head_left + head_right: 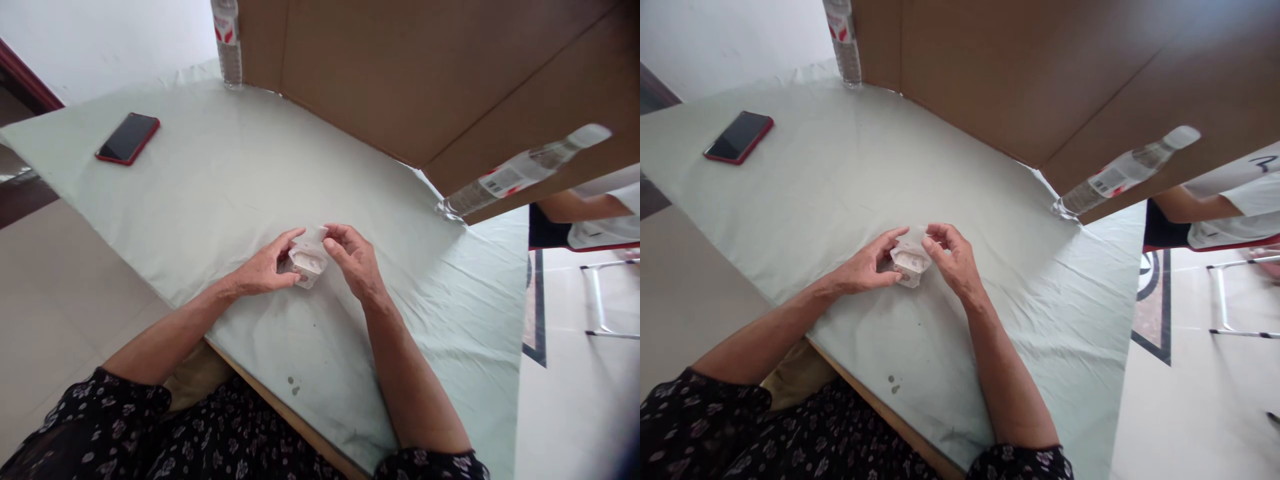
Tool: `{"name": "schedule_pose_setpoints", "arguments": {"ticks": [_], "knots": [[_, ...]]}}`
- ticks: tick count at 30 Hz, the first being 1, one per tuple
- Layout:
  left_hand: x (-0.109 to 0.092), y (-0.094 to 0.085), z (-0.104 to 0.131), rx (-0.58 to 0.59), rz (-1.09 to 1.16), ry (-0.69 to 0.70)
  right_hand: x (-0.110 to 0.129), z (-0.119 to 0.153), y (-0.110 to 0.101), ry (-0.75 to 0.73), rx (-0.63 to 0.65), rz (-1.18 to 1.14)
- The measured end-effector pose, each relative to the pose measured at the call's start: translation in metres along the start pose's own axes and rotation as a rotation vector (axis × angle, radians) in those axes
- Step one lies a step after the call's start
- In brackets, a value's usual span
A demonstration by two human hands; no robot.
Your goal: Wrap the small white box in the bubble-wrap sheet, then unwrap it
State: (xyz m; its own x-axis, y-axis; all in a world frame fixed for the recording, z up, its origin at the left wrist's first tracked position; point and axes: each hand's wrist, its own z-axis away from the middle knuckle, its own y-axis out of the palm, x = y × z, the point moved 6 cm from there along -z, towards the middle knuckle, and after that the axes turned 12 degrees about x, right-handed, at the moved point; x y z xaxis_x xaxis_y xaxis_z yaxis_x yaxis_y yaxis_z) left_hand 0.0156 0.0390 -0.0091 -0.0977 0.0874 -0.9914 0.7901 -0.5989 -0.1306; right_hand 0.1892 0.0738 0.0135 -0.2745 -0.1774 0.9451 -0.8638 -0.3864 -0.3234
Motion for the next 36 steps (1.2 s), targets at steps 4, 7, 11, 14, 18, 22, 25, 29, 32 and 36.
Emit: {"name": "schedule_pose_setpoints", "arguments": {"ticks": [4, 7, 11, 14, 18, 22, 25, 29, 32, 36], "knots": [[0.0, -0.002, 0.0, -0.022, -0.041, 0.019, -0.002, -0.002, 0.008, 0.01, 0.084, 0.026], [0.001, -0.004, 0.0, -0.066, -0.054, 0.019, -0.006, -0.002, 0.011, 0.049, 0.107, 0.007], [0.002, -0.003, 0.001, -0.063, -0.113, 0.026, -0.012, -0.002, 0.016, 0.097, 0.11, -0.072], [0.004, 0.0, 0.0, -0.038, -0.175, 0.017, -0.012, -0.002, 0.018, 0.057, 0.07, -0.126], [0.003, 0.004, -0.001, -0.006, -0.187, 0.016, -0.009, -0.001, 0.013, 0.03, -0.061, -0.157], [0.0, 0.007, -0.003, 0.015, -0.235, 0.047, -0.007, 0.0, 0.003, 0.056, -0.179, -0.179], [0.0, 0.008, -0.003, 0.022, -0.253, 0.07, -0.006, 0.001, -0.006, 0.059, -0.253, -0.167], [0.001, 0.011, -0.001, 0.069, -0.175, 0.058, -0.009, 0.001, -0.015, 0.052, -0.309, -0.162], [0.002, 0.012, -0.001, 0.126, -0.04, 0.031, -0.014, -0.001, -0.019, 0.055, -0.321, -0.172], [0.005, 0.01, -0.002, 0.147, 0.128, -0.057, -0.021, -0.002, -0.024, 0.044, -0.337, -0.115]]}}
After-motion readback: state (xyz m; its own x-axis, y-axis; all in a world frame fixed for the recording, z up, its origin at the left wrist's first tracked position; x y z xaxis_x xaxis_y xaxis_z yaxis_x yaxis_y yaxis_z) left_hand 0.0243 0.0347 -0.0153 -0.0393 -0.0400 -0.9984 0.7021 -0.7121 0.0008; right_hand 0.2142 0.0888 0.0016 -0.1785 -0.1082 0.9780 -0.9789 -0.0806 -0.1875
